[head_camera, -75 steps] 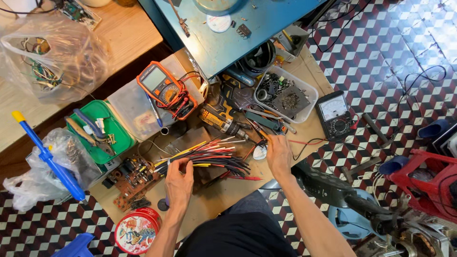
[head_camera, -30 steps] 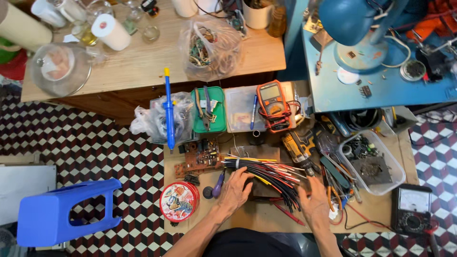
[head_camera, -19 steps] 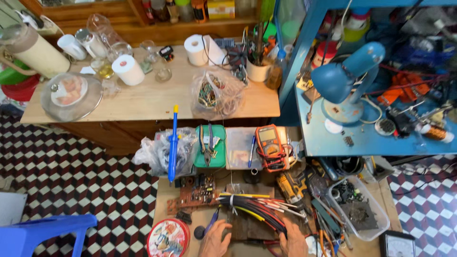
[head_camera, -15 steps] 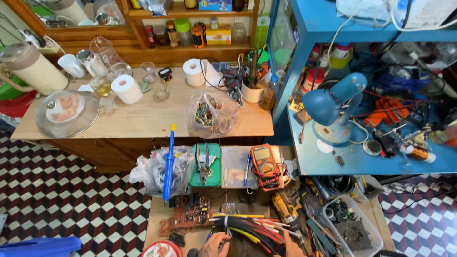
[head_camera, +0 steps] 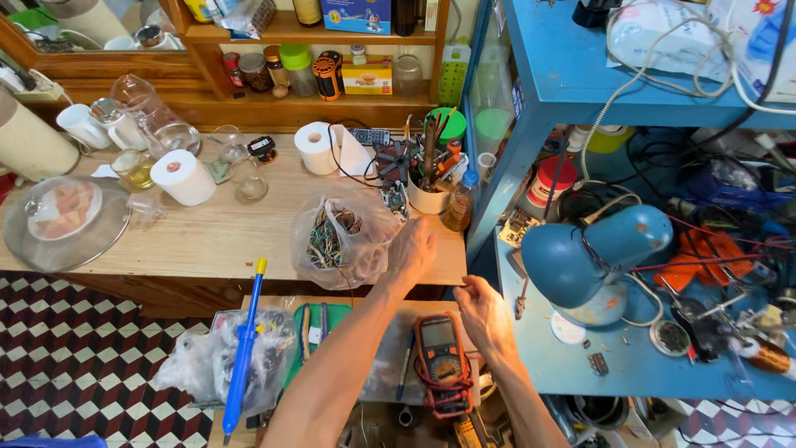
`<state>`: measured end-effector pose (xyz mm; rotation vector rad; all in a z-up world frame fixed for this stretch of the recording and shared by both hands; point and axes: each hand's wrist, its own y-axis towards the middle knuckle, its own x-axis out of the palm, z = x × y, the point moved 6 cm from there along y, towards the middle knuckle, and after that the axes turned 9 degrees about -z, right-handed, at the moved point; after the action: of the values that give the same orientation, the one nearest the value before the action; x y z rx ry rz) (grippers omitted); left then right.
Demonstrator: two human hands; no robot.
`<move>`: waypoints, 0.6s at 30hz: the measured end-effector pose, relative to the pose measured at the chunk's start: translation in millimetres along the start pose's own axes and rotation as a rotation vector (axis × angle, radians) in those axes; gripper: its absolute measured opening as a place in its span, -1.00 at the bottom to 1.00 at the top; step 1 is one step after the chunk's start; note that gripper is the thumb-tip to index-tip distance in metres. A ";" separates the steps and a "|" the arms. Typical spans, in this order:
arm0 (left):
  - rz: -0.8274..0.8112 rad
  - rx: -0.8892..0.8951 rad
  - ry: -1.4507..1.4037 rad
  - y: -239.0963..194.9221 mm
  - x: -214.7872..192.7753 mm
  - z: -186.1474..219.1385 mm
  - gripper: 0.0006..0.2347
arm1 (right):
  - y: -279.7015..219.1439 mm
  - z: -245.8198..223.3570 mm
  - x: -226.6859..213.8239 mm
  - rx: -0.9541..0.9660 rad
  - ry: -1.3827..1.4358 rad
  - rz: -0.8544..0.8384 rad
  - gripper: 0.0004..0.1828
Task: The person strips insulation from multiple colored wires using wire cutters and then uses a multimeter to test continuity on the wires of a disassembled motor. The person handles the wires and probes throughout the clip.
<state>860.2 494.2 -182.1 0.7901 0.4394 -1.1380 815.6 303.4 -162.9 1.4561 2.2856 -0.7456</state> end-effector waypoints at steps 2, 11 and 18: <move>-0.092 -0.029 0.036 29.4 10.6 -19.2 -0.52 | 40.8 -17.5 -5.7 -0.107 -0.063 0.151 -0.53; -0.272 -0.133 0.196 72.0 64.7 -62.9 -0.59 | 179.1 -43.3 -17.2 -0.163 -0.319 0.280 -0.20; -0.106 -0.007 0.109 67.3 77.2 -53.2 -0.72 | 189.2 -43.4 -11.1 -0.196 -0.356 0.328 -0.41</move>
<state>955.5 498.5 -247.1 0.8329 0.5818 -1.1943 991.8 385.3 -169.4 1.4264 1.7479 -0.6047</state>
